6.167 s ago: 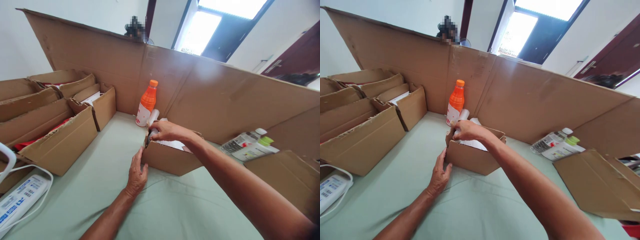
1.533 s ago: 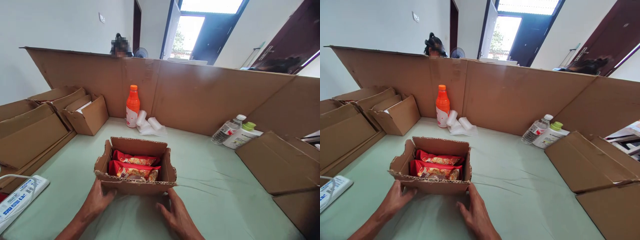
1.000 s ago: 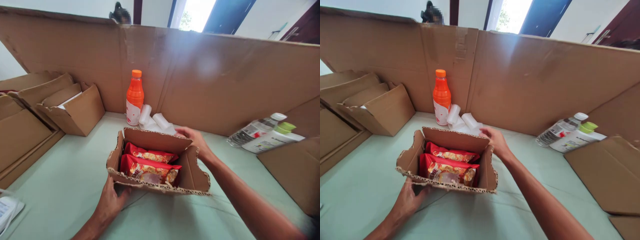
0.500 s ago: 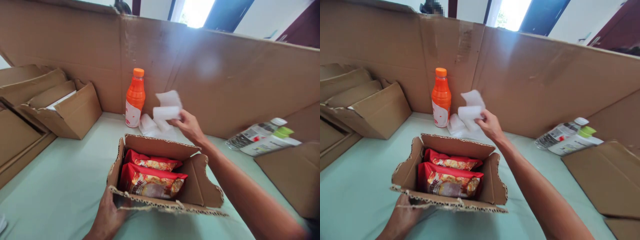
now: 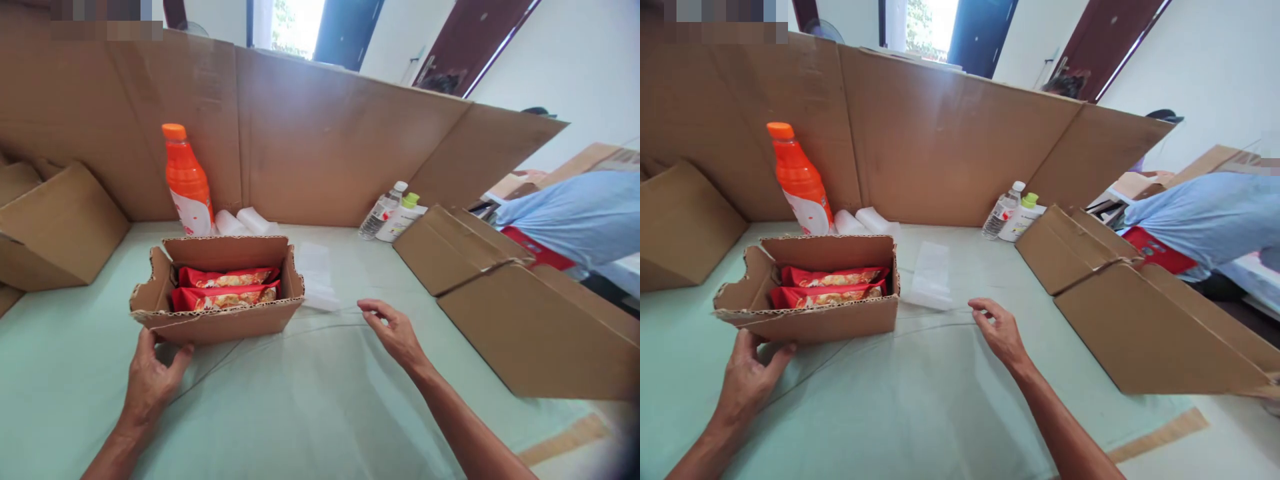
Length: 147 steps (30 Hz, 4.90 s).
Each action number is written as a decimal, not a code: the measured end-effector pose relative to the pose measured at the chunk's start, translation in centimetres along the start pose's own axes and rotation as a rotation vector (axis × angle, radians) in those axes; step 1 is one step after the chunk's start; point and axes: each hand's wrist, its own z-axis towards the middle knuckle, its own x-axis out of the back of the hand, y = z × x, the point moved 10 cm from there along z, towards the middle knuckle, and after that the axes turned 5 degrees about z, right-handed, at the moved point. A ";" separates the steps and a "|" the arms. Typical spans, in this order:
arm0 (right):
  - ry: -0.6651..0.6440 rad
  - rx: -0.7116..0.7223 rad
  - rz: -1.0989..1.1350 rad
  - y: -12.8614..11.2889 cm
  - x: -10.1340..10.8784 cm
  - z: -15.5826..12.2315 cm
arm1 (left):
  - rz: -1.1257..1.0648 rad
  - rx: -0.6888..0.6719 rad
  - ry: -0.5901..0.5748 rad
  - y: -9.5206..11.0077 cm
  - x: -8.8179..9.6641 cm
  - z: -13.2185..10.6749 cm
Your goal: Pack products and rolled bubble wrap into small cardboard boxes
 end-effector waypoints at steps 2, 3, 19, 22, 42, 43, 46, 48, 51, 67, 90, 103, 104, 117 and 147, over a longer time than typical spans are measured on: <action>-0.019 0.043 -0.020 -1.7 -1.5 0.7 | 0.073 -0.009 0.019 0.4 0.4 0.0; -0.037 0.055 -0.029 -2.4 -2.5 1.4 | 0.096 -0.012 0.015 0.6 0.4 0.0; -0.189 0.075 -0.018 -7.5 -3.6 -1.0 | 0.078 0.013 -0.120 0.5 -1.0 0.2; -0.330 0.159 0.031 -10.2 -8.7 -1.9 | 0.073 0.009 -0.105 0.7 -1.0 0.1; -0.111 0.164 -0.108 -11.1 -17.1 6.9 | -0.635 -0.131 -0.237 0.7 -3.9 1.7; -0.106 0.165 -0.107 -10.3 -16.1 6.5 | -0.611 -0.131 -0.223 0.5 -3.4 1.7; -0.071 0.138 -0.136 -7.0 -12.1 5.3 | -0.533 -0.136 -0.218 0.4 -2.7 1.6; -0.066 0.114 -0.169 -4.8 -9.8 4.8 | -0.492 -0.143 -0.252 0.6 -3.0 1.6; -0.097 0.111 -0.201 -2.9 -8.7 4.2 | -0.482 -0.160 -0.347 1.4 -4.0 1.4; -0.558 0.252 0.039 -9.8 -11.5 -14.8 | -0.111 -0.556 -0.587 11.6 -5.8 -15.7; -0.303 0.492 -0.118 -10.8 -11.5 -19.8 | -0.050 -0.690 -0.453 12.9 -4.3 -18.3; -0.257 0.564 -0.239 -10.9 -10.4 -21.4 | 0.034 -0.695 -0.358 13.1 -5.5 -17.7; -0.253 0.546 -0.205 -10.6 -10.5 -21.2 | 0.014 -0.715 -0.377 13.2 -5.1 -18.1; -0.246 0.585 -0.255 -11.7 -9.8 -22.6 | 0.107 -0.580 -0.361 11.9 -5.0 -17.8; -0.234 0.199 0.214 -8.8 -9.9 -18.9 | -0.764 0.341 -0.571 7.5 -6.5 -19.2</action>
